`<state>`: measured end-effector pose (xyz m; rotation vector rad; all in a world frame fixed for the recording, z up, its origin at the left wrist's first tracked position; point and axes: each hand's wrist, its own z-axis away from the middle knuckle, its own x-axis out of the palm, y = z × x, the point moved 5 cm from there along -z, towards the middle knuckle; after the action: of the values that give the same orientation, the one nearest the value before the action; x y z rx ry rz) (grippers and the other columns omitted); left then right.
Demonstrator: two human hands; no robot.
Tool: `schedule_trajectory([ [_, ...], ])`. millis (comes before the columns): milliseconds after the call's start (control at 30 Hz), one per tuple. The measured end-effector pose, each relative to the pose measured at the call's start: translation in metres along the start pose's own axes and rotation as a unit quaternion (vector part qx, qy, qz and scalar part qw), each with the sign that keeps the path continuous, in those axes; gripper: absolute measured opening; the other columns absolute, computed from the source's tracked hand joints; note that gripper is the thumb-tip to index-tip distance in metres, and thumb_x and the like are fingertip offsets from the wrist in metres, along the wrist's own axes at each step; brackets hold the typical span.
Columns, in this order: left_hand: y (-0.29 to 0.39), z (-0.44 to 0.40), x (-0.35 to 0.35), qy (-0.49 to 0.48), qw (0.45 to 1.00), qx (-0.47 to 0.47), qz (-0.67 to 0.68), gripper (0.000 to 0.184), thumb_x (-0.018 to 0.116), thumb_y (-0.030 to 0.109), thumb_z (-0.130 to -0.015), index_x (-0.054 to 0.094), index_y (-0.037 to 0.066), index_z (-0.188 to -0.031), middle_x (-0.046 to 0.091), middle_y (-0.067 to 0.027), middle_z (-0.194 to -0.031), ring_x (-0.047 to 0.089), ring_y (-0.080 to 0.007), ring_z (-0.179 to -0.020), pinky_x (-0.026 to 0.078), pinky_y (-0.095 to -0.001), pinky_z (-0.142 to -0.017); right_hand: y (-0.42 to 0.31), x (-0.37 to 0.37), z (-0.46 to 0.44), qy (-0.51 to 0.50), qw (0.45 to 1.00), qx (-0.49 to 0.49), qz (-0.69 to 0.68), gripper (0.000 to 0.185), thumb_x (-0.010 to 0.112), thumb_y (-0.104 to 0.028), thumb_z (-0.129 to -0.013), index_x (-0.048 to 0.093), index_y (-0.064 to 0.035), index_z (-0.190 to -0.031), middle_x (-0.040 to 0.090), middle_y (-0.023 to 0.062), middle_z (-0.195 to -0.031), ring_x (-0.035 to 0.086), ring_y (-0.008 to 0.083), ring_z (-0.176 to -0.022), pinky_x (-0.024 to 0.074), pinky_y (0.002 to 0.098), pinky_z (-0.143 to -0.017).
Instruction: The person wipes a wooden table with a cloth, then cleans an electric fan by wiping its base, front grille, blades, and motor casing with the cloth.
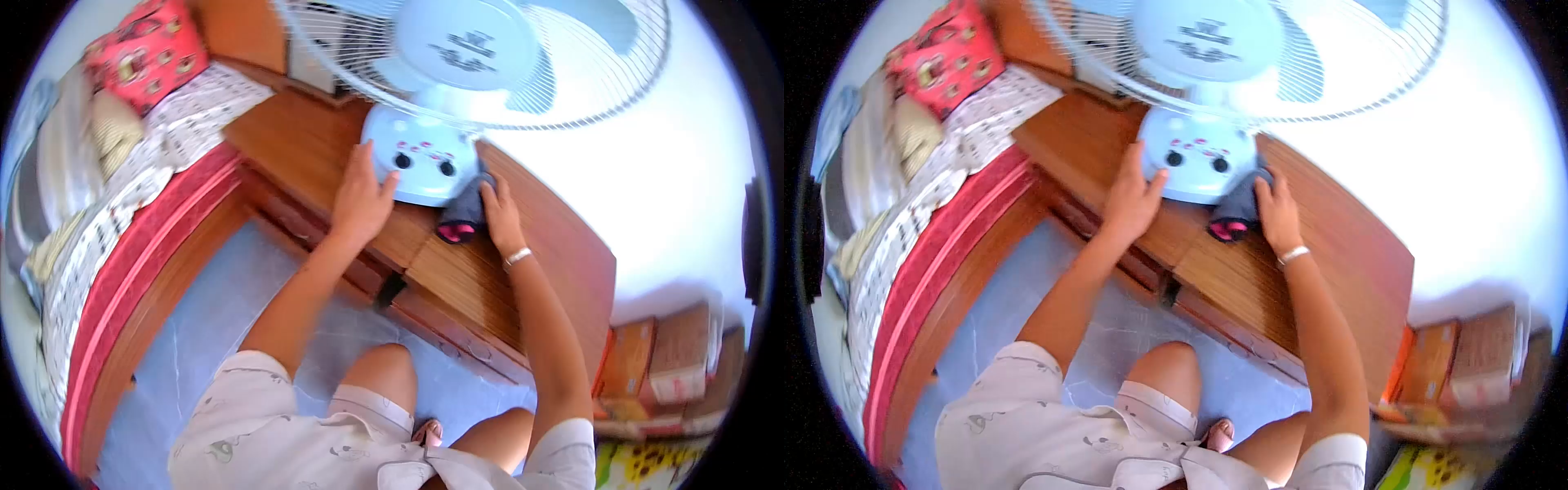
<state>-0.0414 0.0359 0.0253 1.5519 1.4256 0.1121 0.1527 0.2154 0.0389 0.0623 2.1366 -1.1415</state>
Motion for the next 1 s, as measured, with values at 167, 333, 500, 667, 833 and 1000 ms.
schedule_trajectory([
  [167,0.007,-0.005,-0.009,-0.004,1.0,-0.011,0.002,0.065,0.051,0.032,-0.096,0.028,-0.005,-0.144,0.036,-0.0278,-0.147,0.04,-0.0414,-0.133,0.032,-0.0433,-0.111,-0.007,0.006,-0.002,0.004,0.998,-0.062,0.02,0.05,0.049,-0.035,-0.098,0.05,0.0004,-0.133,0.056,0.0305,-0.126,0.055,0.0439,-0.115,0.0438,0.044,-0.097],
  [333,0.001,0.005,-0.006,-0.029,0.998,-0.05,-0.019,0.06,0.049,0.029,-0.098,0.029,-0.002,-0.145,0.036,-0.0258,-0.148,0.04,-0.0399,-0.134,0.032,-0.0423,-0.111,-0.004,0.012,0.018,-0.044,0.992,-0.096,0.075,0.051,0.048,-0.029,-0.1,0.045,0.0089,-0.133,0.056,0.029,-0.125,0.054,0.0421,-0.116,0.0401,0.0451,-0.101],
  [500,0.0,0.009,-0.002,-0.031,0.999,-0.041,-0.013,0.057,0.048,0.023,-0.097,0.03,-0.005,-0.143,0.036,-0.0282,-0.146,0.038,-0.0409,-0.135,0.032,-0.0419,-0.111,0.001,0.004,0.032,-0.062,0.969,-0.21,0.115,0.05,0.05,-0.023,-0.098,0.041,0.0091,-0.135,0.047,0.0302,-0.135,0.048,0.0435,-0.122,0.0376,0.0461,-0.104],
  [667,0.009,0.01,-0.001,-0.022,0.996,-0.064,0.05,0.055,0.051,0.019,-0.097,0.033,-0.001,-0.144,0.04,-0.0261,-0.145,0.041,-0.038,-0.133,0.034,-0.0397,-0.11,-0.011,-0.03,0.055,-0.169,0.95,-0.22,0.142,0.051,0.054,-0.019,-0.094,0.041,0.0079,-0.136,0.042,0.0291,-0.14,0.042,0.0433,-0.128,0.0353,0.0459,-0.107],
  [833,0.005,0.013,0.001,0.021,0.998,-0.058,0.034,0.055,0.053,0.02,-0.097,0.035,-0.001,-0.144,0.039,-0.024,-0.147,0.04,-0.0376,-0.134,0.032,-0.0406,-0.111,-0.03,-0.055,0.085,-0.267,0.918,-0.239,0.172,0.055,0.057,-0.021,-0.092,0.041,0.0041,-0.139,0.038,0.0263,-0.146,0.034,0.0389,-0.138,0.0294,0.0446,-0.113],
  [1000,0.031,0.028,-0.017,0.132,0.991,-0.022,-0.028,0.049,0.055,0.02,-0.095,0.042,-0.001,-0.138,0.047,-0.0222,-0.138,0.044,-0.0377,-0.128,0.032,-0.0438,-0.111,-0.029,-0.057,0.089,-0.252,0.932,-0.207,0.156,0.058,0.058,-0.027,-0.092,0.042,0.0049,-0.138,0.036,0.0257,-0.147,0.032,0.0379,-0.139,0.0285,0.045,-0.114],
])
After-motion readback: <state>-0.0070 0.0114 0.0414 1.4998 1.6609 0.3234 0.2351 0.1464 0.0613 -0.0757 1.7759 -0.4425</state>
